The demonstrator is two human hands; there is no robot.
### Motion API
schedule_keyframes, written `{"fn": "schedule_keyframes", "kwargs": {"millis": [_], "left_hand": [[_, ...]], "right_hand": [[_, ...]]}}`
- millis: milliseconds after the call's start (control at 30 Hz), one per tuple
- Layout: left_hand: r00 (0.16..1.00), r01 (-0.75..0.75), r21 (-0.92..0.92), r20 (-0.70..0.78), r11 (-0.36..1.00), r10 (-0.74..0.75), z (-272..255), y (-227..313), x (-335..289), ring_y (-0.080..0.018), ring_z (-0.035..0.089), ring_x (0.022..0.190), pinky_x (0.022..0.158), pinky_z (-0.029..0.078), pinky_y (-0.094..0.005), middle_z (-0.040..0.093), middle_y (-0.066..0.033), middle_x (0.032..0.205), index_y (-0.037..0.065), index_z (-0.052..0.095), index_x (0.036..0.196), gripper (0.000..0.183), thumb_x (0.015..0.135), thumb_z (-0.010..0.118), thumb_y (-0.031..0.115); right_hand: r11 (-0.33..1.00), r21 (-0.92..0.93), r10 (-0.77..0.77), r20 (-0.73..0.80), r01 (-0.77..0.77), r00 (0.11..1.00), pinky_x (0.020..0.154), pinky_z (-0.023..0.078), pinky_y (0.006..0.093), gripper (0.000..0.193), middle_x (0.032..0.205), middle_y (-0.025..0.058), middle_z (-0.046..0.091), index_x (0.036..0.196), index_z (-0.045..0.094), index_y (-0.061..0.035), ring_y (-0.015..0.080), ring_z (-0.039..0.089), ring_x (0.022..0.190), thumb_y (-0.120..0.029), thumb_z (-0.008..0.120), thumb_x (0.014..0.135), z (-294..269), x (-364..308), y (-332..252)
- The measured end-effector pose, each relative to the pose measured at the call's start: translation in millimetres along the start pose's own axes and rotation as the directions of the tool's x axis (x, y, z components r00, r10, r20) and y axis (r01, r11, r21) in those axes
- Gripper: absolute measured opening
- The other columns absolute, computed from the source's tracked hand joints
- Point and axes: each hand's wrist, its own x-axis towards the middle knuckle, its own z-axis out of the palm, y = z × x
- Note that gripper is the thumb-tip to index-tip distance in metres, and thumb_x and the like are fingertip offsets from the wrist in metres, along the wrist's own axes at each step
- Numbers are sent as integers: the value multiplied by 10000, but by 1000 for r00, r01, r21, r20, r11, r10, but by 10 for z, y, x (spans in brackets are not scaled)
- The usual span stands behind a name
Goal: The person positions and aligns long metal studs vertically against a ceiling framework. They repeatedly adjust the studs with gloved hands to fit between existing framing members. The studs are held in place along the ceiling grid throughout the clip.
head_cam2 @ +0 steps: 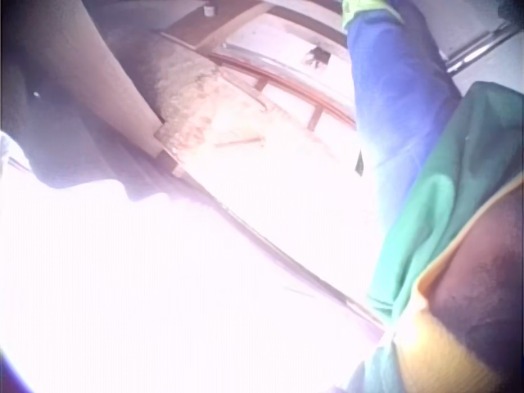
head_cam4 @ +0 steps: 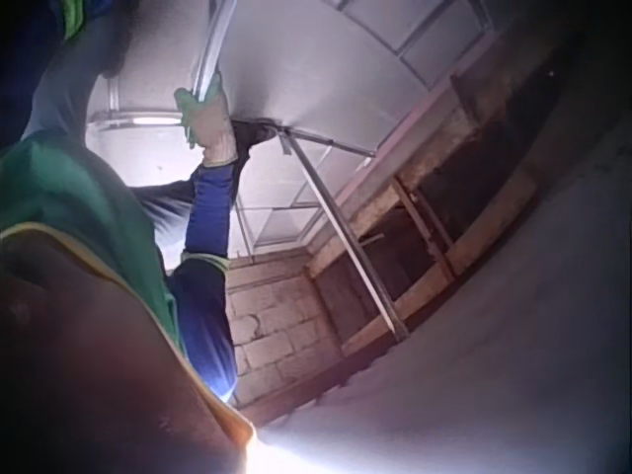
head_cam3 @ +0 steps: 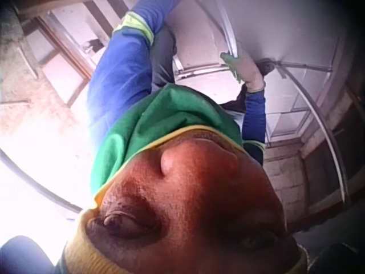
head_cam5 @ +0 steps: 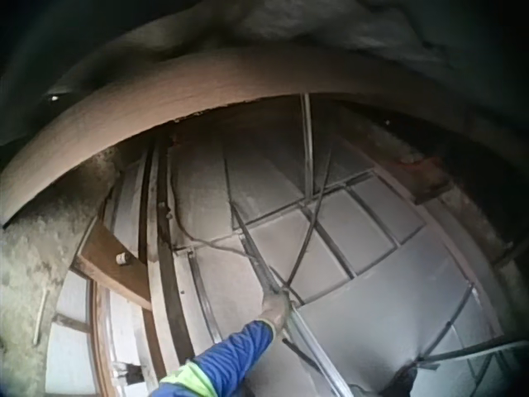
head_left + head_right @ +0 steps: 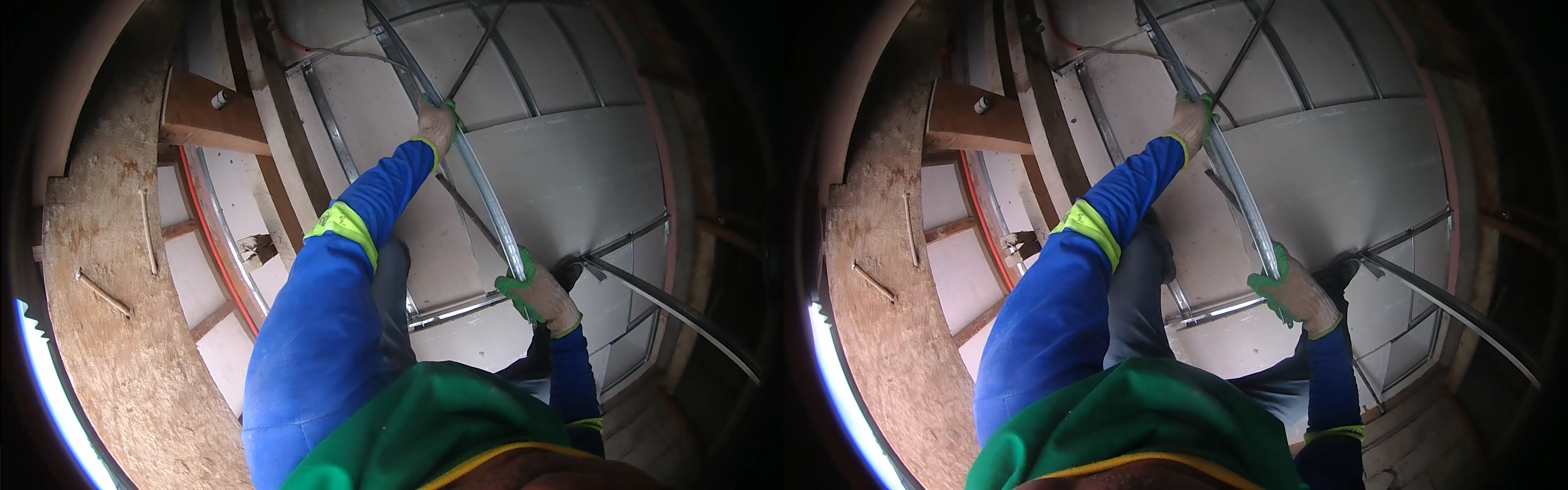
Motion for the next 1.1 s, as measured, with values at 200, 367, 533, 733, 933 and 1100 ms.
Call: {"fn": "schedule_keyframes", "kwargs": {"millis": [200,367,533,733,933,1100], "left_hand": [[996,11,-28,89,1000,-9,-101,-106,206,-236,652,609,484,548,-384,635,-146,1049,49,404,1452,493,1012,621,99],[997,27,-72,77,997,-22,-103,-82,110,-241,650,590,475,559,-384,637,-157,1040,56,371,1488,554,1006,639,109],[985,-166,-198,-79,966,153,-320,71,-50,-232,625,593,459,545,-388,616,-138,972,68,355,1474,556,1002,644,106],[994,-102,-198,-55,975,92,-741,179,238,-217,628,606,502,572,-376,608,-92,906,62,449,1304,361,1012,656,109],[970,-218,46,121,975,211,-1206,479,253,-219,716,804,628,606,-347,725,-145,1121,48,413,1520,576,1016,675,145],[841,-237,695,-203,679,502,-2203,201,5,-274,741,914,721,633,-373,699,-149,1279,43,392,1567,694,1023,704,340]], "right_hand": [[997,26,69,-8,-69,998,534,501,311,698,788,28,583,1517,423,-31,121,568,607,-189,746,919,105,130,89],[996,1,-84,-80,84,993,546,518,324,687,805,41,583,1515,433,-22,126,576,613,-153,723,906,163,157,230],[904,-423,-3,-160,-66,987,719,585,413,642,801,171,672,1520,454,-40,265,686,702,-138,689,931,-146,174,124],[945,-162,-312,-187,284,931,674,537,367,695,907,94,667,1567,431,-82,178,635,729,-199,719,944,398,393,177],[971,40,-218,-235,234,947,547,467,276,747,856,8,613,1607,404,-149,78,530,638,-167,753,947,589,853,129],[990,19,-137,-127,141,982,645,520,301,774,920,67,648,1613,383,-102,116,583,717,-209,761,947,517,528,250]]}}
